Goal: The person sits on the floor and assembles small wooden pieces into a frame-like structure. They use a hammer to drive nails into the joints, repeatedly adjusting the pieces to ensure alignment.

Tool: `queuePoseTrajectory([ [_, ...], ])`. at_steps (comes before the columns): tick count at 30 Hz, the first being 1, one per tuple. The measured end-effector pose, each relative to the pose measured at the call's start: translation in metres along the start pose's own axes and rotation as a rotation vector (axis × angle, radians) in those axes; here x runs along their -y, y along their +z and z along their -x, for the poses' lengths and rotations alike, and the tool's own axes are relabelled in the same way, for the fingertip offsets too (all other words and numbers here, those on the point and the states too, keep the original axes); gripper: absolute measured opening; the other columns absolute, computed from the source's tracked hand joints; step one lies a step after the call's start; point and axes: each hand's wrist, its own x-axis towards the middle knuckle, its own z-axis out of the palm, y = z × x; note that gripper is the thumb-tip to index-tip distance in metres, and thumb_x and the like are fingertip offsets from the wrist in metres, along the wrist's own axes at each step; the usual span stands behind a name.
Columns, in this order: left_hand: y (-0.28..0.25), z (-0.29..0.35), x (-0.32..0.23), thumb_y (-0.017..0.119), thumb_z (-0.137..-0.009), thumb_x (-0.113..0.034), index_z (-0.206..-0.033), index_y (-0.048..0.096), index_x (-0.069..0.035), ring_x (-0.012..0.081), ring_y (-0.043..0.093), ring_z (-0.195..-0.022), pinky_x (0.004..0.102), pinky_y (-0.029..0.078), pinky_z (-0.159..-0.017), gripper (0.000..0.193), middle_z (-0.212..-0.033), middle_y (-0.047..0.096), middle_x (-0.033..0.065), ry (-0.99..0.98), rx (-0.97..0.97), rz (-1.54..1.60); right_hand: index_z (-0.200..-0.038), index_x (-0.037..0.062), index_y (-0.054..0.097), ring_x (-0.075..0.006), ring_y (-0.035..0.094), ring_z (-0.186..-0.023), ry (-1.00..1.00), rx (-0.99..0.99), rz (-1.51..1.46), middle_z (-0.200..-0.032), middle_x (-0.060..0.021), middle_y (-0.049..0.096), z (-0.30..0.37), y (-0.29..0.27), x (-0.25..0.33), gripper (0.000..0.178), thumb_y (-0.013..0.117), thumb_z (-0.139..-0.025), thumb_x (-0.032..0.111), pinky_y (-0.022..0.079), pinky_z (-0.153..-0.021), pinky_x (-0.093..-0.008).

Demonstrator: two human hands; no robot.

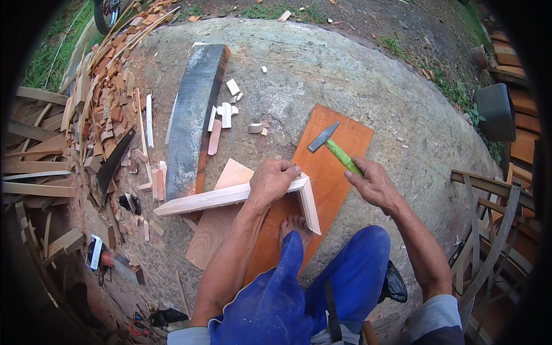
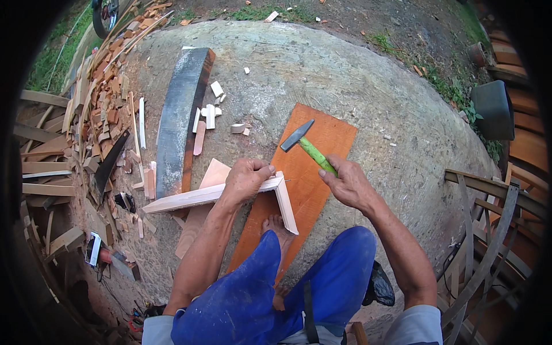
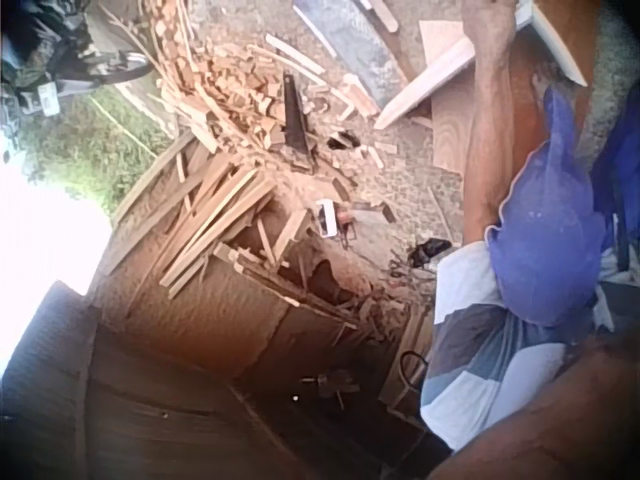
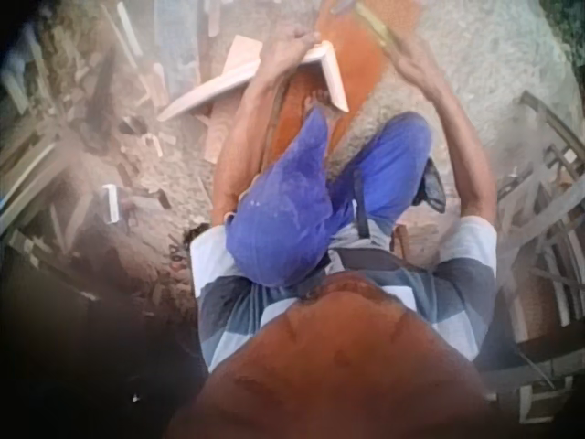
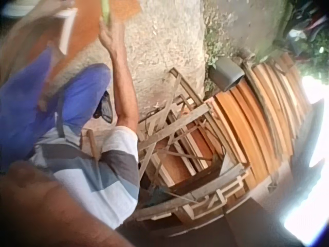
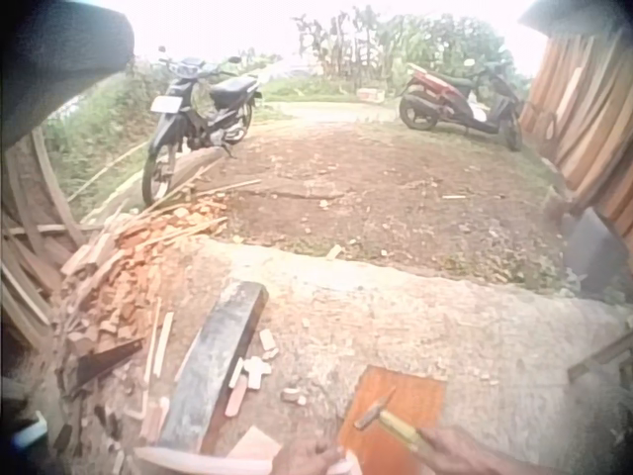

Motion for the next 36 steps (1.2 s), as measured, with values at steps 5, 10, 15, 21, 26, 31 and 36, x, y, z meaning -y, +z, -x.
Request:
queuePoseTrajectory([
  [5, -0.001, 0.001, -0.007, 0.071, -0.092, -0.041, -0.101, 0.083, -0.012, 0.0258, 0.075, -0.086, 0.0406, 0.055, -0.080, 0.033, -0.089, 0.079, 0.0104, -0.045, -0.005, -0.057, -0.139, 0.0033, 0.056, -0.0400, 0.068, -0.078, -0.144, 0.109, 0.184, -0.086, -0.0223, 0.068, -0.035, -0.027, 0.021, 0.042, 0.062, -0.101, 0.022, 0.052, -0.073, -0.0501],
  [10, -0.001, 0.004, -0.016, 0.070, -0.093, -0.041, -0.100, 0.083, -0.013, 0.0284, 0.075, -0.086, 0.0423, 0.055, -0.079, 0.032, -0.089, 0.079, 0.0113, -0.102, -0.014, -0.087, -0.140, 0.0052, 0.056, -0.0432, 0.070, -0.090, -0.163, 0.204, 0.273, -0.095, -0.0249, 0.070, -0.060, -0.029, 0.021, 0.043, 0.062, -0.101, 0.023, 0.052, -0.078, -0.0543],
  [15, 0.000, 0.007, -0.021, 0.070, -0.093, -0.040, -0.096, 0.083, -0.012, 0.0305, 0.075, -0.084, 0.0437, 0.055, -0.077, 0.031, -0.085, 0.077, 0.0131, -0.090, -0.040, -0.084, -0.141, 0.0059, 0.056, -0.0414, 0.070, -0.085, -0.190, 0.355, 0.397, -0.089, -0.0221, 0.071, -0.079, -0.039, 0.027, 0.043, 0.061, -0.102, 0.024, 0.053, -0.077, -0.0544],
  [21, -0.001, 0.007, -0.021, 0.069, -0.094, -0.038, -0.091, 0.082, -0.010, 0.0320, 0.074, -0.080, 0.0452, 0.053, -0.074, 0.031, -0.080, 0.076, 0.0135, -0.075, -0.040, -0.078, -0.150, 0.0139, 0.054, -0.0377, 0.070, -0.079, -0.180, 0.504, 0.502, -0.081, -0.0204, 0.070, -0.094, -0.046, 0.048, 0.048, 0.060, -0.103, 0.020, 0.051, -0.073, -0.0529],
  [26, -0.001, 0.010, -0.021, 0.069, -0.094, -0.037, -0.093, 0.083, -0.010, 0.0320, 0.074, -0.079, 0.0447, 0.053, -0.074, 0.030, -0.080, 0.076, 0.0133, -0.066, -0.044, -0.082, -0.152, 0.0190, 0.055, -0.0379, 0.069, -0.075, -0.204, 0.514, 0.548, -0.077, -0.0198, 0.069, -0.100, -0.046, 0.054, 0.049, 0.060, -0.103, 0.021, 0.051, -0.071, -0.0536],
  [31, -0.002, 0.011, -0.023, 0.069, -0.094, -0.037, -0.094, 0.083, -0.011, 0.0320, 0.074, -0.080, 0.0444, 0.054, -0.075, 0.030, -0.081, 0.076, 0.0129, -0.044, -0.043, -0.083, -0.151, 0.0216, 0.056, -0.0354, 0.069, -0.075, -0.273, 0.482, 0.583, -0.079, -0.0188, 0.070, -0.105, -0.045, 0.061, 0.048, 0.059, -0.103, 0.020, 0.053, -0.073, -0.0521],
  [36, -0.002, 0.011, -0.023, 0.070, -0.093, -0.037, -0.095, 0.083, -0.011, 0.0322, 0.075, -0.082, 0.0442, 0.054, -0.075, 0.030, -0.083, 0.077, 0.0137, -0.060, -0.037, -0.093, -0.152, 0.0215, 0.055, -0.0319, 0.069, -0.076, -0.281, 0.534, 0.613, -0.082, -0.0165, 0.071, -0.108, -0.049, 0.076, 0.050, 0.062, -0.103, 0.021, 0.053, -0.073, -0.0487],
])
